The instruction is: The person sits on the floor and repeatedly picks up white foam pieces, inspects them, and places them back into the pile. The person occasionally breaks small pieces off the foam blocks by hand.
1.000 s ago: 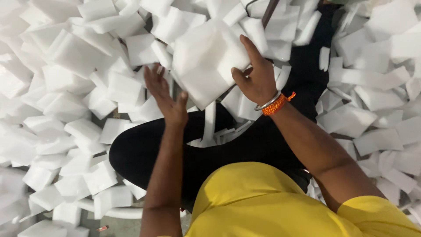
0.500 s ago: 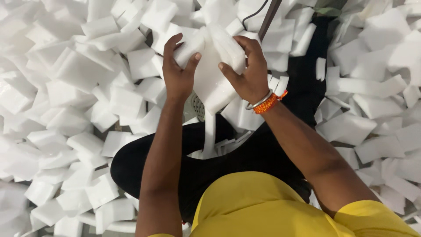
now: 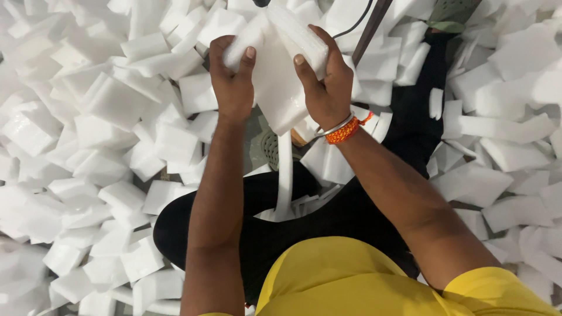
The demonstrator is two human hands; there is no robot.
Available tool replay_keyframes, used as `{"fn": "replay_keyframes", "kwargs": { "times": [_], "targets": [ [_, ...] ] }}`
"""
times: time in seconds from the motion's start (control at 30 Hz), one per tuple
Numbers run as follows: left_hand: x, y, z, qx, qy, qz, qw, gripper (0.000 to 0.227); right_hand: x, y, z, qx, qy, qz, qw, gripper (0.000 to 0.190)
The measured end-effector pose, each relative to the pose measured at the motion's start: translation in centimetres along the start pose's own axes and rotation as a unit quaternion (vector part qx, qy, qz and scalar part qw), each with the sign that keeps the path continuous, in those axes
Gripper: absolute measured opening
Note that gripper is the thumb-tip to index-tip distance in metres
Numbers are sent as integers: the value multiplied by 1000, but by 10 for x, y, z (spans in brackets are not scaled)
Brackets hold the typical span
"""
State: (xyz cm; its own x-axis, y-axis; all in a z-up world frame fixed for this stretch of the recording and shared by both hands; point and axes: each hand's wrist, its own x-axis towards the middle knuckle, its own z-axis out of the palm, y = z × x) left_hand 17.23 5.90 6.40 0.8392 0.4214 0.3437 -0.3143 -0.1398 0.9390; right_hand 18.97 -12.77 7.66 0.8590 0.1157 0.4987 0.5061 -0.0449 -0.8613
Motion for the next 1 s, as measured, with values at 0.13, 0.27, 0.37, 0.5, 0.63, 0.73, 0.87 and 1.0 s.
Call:
{"fn": "replay_keyframes", "kwargs": {
  "times": [0.13, 0.27, 0.37, 0.5, 0.63, 0.73, 0.87, 1.0],
  "targets": [
    [6, 3, 9, 29, -1, 16, 999, 32, 0, -2, 3, -8, 26, -5, 1000, 56],
    [7, -2, 19, 73, -1, 58, 996, 34, -2, -2, -1, -60, 23, 12, 998, 58],
    [0, -9, 21, 80, -16, 58, 995, 36, -7, 0, -9, -96, 1, -61, 994, 52],
    [-20, -12, 11, 106, -22, 49, 993, 40, -21, 1, -22, -47, -51, -44, 997, 48],
    [-53, -5, 0, 138, -19, 33, 990, 45, -48, -2, -33, -19, -86, -12, 996, 48],
    [-82, 5, -2, 163, -20, 61, 985, 45, -71, -6, -43, 3, -102, -8, 995, 50],
    [-110, 22, 1, 116, -25, -23, 993, 47, -95, -13, -56, 40, -118, 36, 992, 54],
    [-124, 47, 2, 74, -70, -28, 994, 54, -110, -24, -67, 42, -86, -11, 995, 56]
  ]
}}
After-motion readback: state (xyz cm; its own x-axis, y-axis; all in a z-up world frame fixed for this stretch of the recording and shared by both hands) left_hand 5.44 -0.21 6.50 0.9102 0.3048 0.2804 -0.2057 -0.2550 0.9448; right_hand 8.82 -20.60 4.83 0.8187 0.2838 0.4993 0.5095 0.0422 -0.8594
